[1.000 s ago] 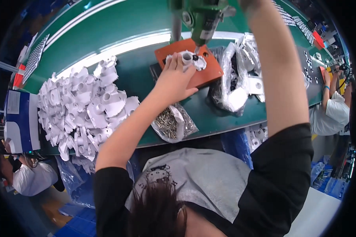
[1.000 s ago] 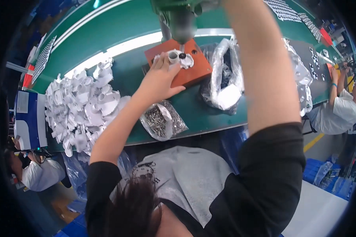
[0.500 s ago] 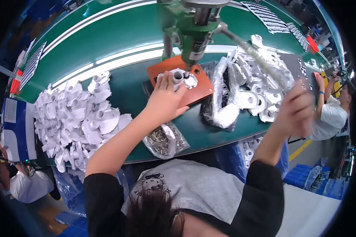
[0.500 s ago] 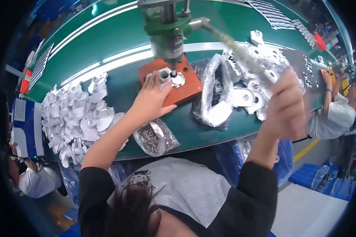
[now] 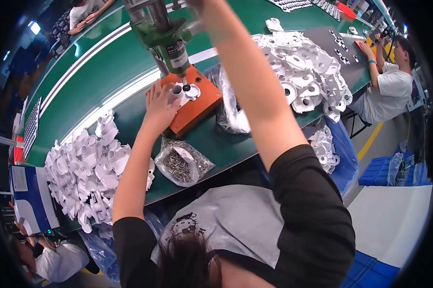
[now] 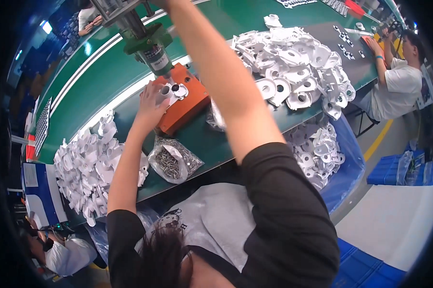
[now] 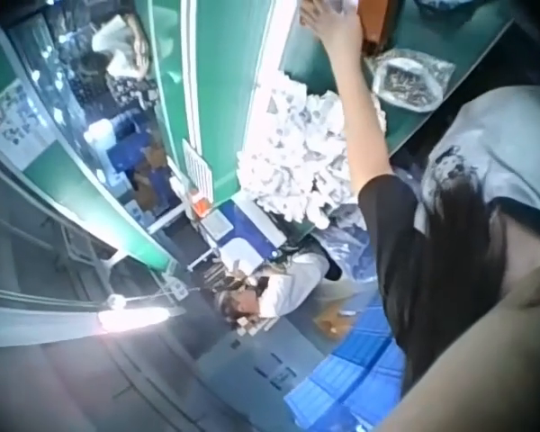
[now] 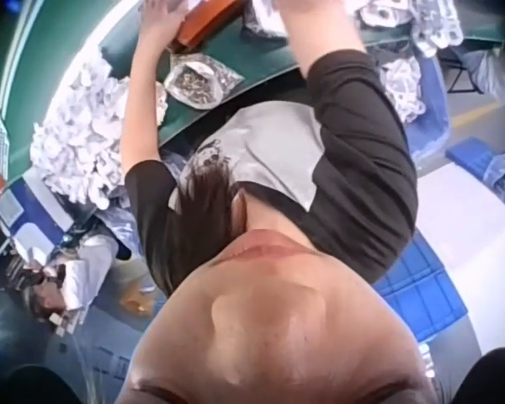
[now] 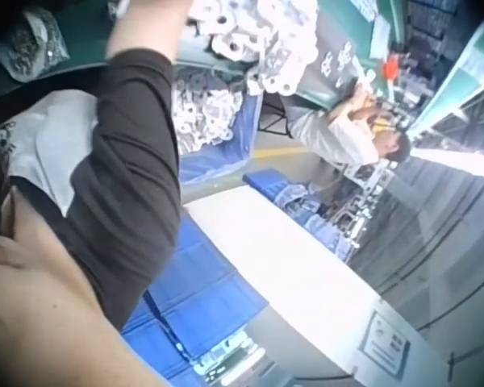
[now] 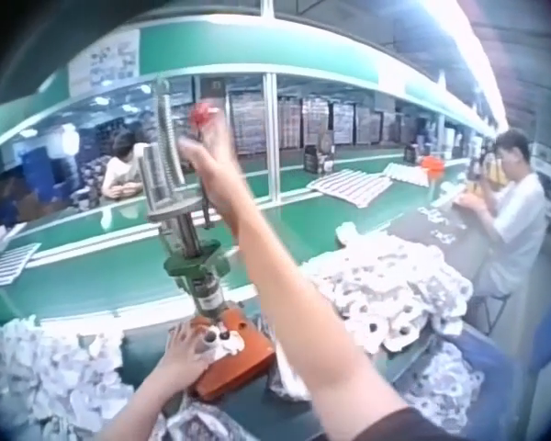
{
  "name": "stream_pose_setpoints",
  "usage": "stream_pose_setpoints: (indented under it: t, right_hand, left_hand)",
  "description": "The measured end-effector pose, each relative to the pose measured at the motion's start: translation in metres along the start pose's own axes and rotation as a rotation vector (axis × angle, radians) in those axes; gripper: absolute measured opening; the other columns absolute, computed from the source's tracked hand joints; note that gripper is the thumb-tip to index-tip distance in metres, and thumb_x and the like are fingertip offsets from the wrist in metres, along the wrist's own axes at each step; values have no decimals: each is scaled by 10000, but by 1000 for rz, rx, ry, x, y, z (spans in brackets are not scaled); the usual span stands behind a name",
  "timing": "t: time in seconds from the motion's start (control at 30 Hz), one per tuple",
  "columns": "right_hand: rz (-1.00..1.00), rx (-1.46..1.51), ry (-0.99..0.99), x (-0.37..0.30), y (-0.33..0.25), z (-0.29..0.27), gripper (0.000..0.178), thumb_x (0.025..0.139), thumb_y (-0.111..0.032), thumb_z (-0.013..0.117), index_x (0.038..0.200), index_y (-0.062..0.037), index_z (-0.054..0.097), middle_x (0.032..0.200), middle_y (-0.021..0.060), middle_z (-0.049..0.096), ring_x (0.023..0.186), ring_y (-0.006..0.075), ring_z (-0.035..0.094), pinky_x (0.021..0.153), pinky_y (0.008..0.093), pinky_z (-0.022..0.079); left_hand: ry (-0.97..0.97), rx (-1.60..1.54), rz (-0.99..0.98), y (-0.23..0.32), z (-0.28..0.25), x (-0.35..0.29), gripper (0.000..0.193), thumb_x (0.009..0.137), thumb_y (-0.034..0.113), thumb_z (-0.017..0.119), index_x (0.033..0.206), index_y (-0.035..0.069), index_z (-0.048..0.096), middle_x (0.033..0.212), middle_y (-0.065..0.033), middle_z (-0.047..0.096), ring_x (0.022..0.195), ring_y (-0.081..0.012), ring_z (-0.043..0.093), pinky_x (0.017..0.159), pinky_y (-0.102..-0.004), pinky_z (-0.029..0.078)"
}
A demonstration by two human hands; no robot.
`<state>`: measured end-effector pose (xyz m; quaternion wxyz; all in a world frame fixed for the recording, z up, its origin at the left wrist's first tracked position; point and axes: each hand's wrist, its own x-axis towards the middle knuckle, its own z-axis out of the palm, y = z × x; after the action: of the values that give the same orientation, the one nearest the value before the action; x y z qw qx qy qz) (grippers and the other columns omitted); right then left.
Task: The person assembles plastic components by fitting pieces together, placing each assembly into a press fixture, inserting a small part, pulling the press lever down, and placing the finished pieces onto the conveyor belt.
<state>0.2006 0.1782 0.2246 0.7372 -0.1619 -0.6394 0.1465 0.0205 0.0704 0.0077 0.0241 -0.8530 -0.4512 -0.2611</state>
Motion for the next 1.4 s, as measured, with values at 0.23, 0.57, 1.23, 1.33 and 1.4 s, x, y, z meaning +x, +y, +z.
stream_pose_setpoints:
  t: [0.23,0.57,1.23,1.33,1.4]
  right_hand:
    - [779,474,-9,-80,-26,-55,302,924,-192,400,1110,18,512,996,156,588,908,236,560,882,351,424]
    - [1345,-21,401,-319,-132,-191,329,892,-206,531,1103,47,530,803,122,607,605,166,579,456,255,419]
    - [1121,-424,537,-306,-64,-168,179,889,-230,598,882,-53,571,565,-27,461,397,44,391,341,201,242]
    - [758,-844,405,-316,-76,-169,209,884,-205,607,838,-4,574,625,-31,419,563,71,415,466,198,307]
    - [602,-994,311,-306,-97,-167,205,885,-186,604,834,8,569,664,-26,424,618,71,415,497,207,314]
  left_hand:
    - [-193,-118,13,-17,-50,4,482,761,283,583,1178,57,496,1043,-179,584,995,-369,540,854,-390,443]
    - [74,-635,-567,-119,-51,6,360,835,299,558,1094,48,545,915,-188,638,869,-297,621,752,-374,469]
    - [-494,318,-480,-74,-147,-135,311,786,230,620,1047,76,548,895,-141,623,893,-313,602,743,-414,481]
    - [-540,307,-553,-82,-142,-131,301,798,270,609,1015,69,550,833,-133,650,828,-329,620,718,-429,484]
    - [-528,258,-558,-84,-146,-128,296,802,315,606,961,69,564,832,-167,640,804,-340,629,703,-428,504]
